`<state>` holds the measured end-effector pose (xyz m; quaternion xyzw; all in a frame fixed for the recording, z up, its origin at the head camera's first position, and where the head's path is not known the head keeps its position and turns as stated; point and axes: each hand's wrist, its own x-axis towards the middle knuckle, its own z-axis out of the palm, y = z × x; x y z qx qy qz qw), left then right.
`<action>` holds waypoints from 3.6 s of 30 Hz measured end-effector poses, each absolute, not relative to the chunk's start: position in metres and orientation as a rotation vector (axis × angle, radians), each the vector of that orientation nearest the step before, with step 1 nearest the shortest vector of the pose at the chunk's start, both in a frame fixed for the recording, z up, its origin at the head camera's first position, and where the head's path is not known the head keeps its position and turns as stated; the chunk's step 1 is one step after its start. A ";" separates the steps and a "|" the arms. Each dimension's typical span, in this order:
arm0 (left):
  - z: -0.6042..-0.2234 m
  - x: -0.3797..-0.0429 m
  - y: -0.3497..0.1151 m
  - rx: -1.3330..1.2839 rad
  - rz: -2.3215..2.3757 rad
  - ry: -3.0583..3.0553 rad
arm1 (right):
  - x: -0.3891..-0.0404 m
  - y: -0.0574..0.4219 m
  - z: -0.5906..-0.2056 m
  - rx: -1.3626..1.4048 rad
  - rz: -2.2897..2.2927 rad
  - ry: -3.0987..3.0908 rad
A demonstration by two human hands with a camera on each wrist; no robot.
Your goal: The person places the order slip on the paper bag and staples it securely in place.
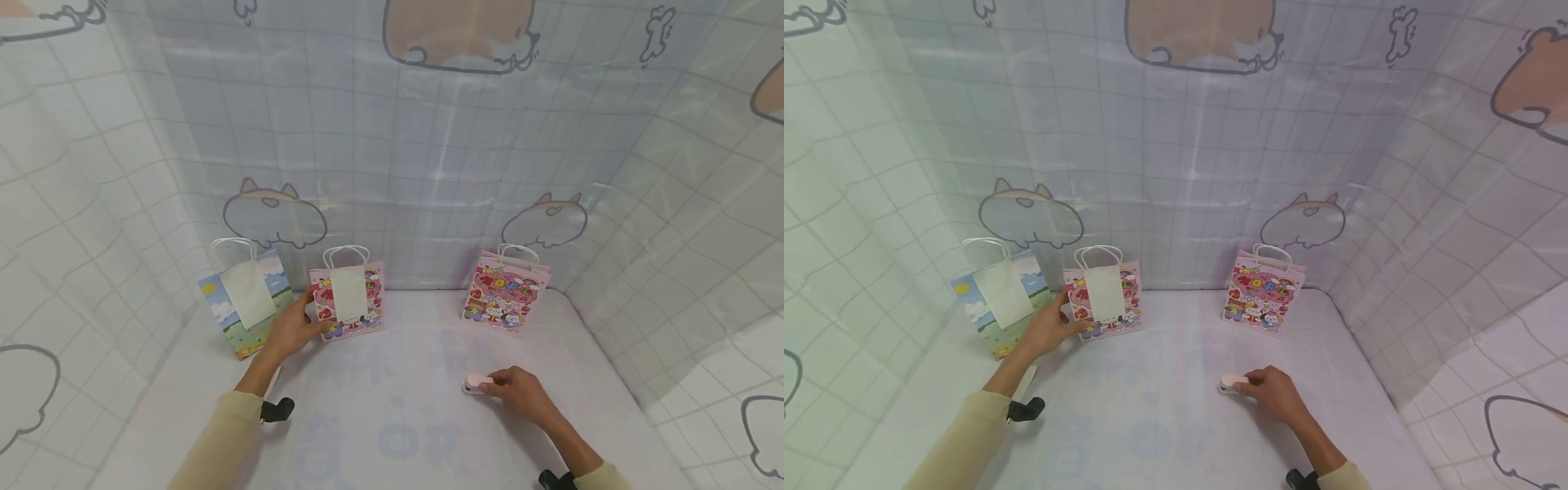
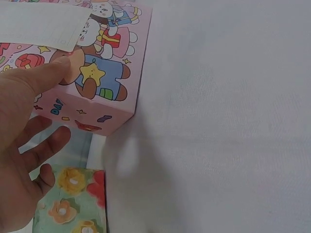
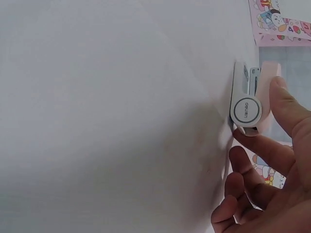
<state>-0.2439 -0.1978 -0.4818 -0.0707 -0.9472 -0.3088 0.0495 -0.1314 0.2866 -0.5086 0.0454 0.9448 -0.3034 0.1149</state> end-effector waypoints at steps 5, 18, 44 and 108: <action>-0.482 -0.245 -0.198 -0.213 -0.970 -2.884 | -0.129 0.288 -0.510 0.137 -0.908 2.786; -0.484 -0.244 -0.200 -0.207 -0.961 -2.904 | -0.123 0.287 -0.510 0.084 -0.951 2.842; -0.488 -0.244 -0.203 -0.224 -0.970 -2.896 | -0.123 0.285 -0.514 0.162 -0.991 2.797; -0.517 -0.159 -0.285 -0.293 -0.673 -2.894 | -0.193 0.355 -0.460 0.437 -1.452 2.904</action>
